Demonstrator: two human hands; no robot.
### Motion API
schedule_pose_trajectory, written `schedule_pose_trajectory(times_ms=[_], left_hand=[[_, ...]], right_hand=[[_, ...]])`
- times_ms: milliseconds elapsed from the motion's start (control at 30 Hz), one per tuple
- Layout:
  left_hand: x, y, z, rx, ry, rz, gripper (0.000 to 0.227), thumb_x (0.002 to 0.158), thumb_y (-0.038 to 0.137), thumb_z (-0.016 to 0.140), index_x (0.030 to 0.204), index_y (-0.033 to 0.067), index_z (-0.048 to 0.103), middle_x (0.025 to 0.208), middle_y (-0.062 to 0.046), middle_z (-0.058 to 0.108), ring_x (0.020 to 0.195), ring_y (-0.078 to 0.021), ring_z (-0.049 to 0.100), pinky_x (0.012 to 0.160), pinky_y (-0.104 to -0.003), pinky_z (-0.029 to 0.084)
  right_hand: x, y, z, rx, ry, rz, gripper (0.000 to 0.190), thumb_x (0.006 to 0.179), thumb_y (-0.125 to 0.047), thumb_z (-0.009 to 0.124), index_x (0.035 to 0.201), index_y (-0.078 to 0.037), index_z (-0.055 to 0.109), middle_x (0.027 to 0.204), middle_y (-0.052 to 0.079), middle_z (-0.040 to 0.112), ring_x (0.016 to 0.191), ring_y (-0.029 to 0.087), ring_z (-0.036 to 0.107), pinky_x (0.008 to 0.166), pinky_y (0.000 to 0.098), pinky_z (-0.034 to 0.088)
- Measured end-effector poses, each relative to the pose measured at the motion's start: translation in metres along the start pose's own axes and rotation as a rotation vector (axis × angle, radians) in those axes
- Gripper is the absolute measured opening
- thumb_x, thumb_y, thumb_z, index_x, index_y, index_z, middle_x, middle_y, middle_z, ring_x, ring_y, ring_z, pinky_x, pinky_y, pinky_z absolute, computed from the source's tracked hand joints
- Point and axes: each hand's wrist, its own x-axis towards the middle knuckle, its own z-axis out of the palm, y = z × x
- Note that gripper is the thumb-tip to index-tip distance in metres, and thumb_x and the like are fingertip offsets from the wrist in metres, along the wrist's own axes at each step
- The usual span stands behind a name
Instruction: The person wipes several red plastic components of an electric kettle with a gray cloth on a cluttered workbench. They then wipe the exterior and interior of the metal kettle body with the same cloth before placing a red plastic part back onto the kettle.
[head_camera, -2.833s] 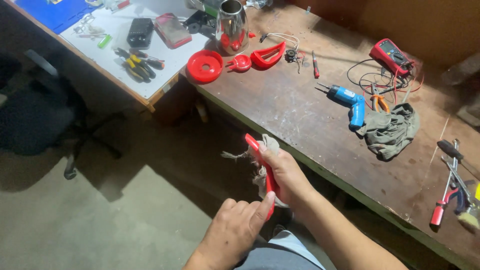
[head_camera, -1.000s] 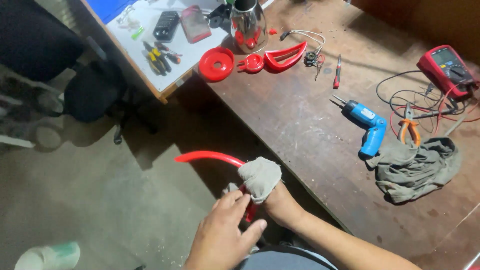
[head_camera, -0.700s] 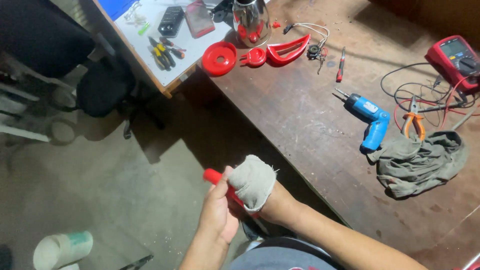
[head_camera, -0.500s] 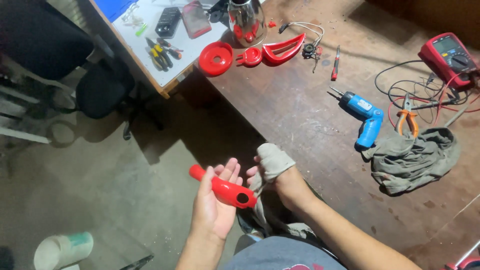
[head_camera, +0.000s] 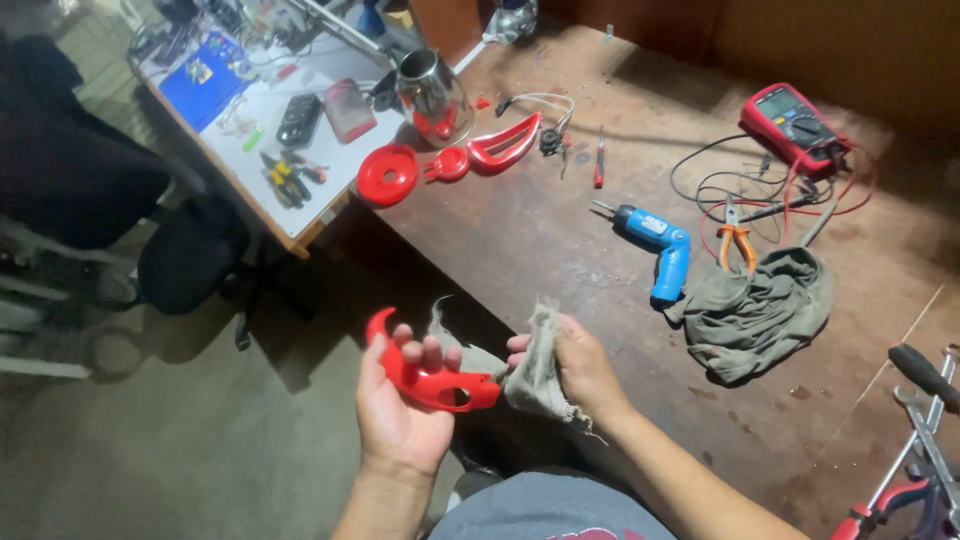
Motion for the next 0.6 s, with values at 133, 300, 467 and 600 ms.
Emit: schedule_pose_trajectory(times_ms=[133,300,467,600], left_hand=[[0.005,-0.008,0.011,0.111,-0.039,-0.045,0.025,0.108,0.043,0.075,0.116,0.0198,0.078,0.069,0.01,0.061,0.072,-0.0112,0.064,0.079,-0.037,0.06],[0.026,-0.029,0.018,0.198,-0.314,-0.092,0.023,0.103,0.034,0.083,0.116,0.0158,0.077,0.058,0.006,0.052,0.05,-0.0114,0.057,0.061,-0.037,0.063],[0.028,-0.033,0.039,0.274,-0.314,-0.095,0.019,0.102,0.027,0.081,0.113,0.0129,0.074,0.055,0.004,0.048,0.046,-0.012,0.049,0.058,-0.037,0.057],[0.05,-0.004,0.05,0.48,-0.362,-0.018,0.031,0.102,0.031,0.079,0.123,0.0091,0.074,0.062,-0.005,0.058,0.055,-0.0283,0.068,0.061,-0.047,0.064]], right_hand=[[-0.014,-0.021,-0.006,0.325,-0.03,0.108,0.05,0.116,-0.029,0.046,0.157,-0.004,0.058,0.16,0.037,0.071,0.133,0.046,0.073,0.115,0.0674,0.059],[-0.041,-0.006,-0.005,-0.329,-0.53,-0.203,0.044,0.117,-0.046,0.065,0.13,-0.006,0.077,0.11,0.005,0.077,0.102,0.015,0.071,0.095,0.0316,0.059],[-0.033,-0.032,-0.024,-0.923,-0.31,-0.3,0.049,0.111,-0.063,0.058,0.116,-0.021,0.083,0.096,-0.002,0.087,0.089,0.014,0.078,0.085,0.0324,0.06],[-0.016,-0.053,-0.054,-0.901,-0.017,-0.213,0.034,0.119,-0.045,0.064,0.11,-0.018,0.081,0.09,-0.001,0.075,0.086,0.016,0.07,0.082,0.0351,0.055]])
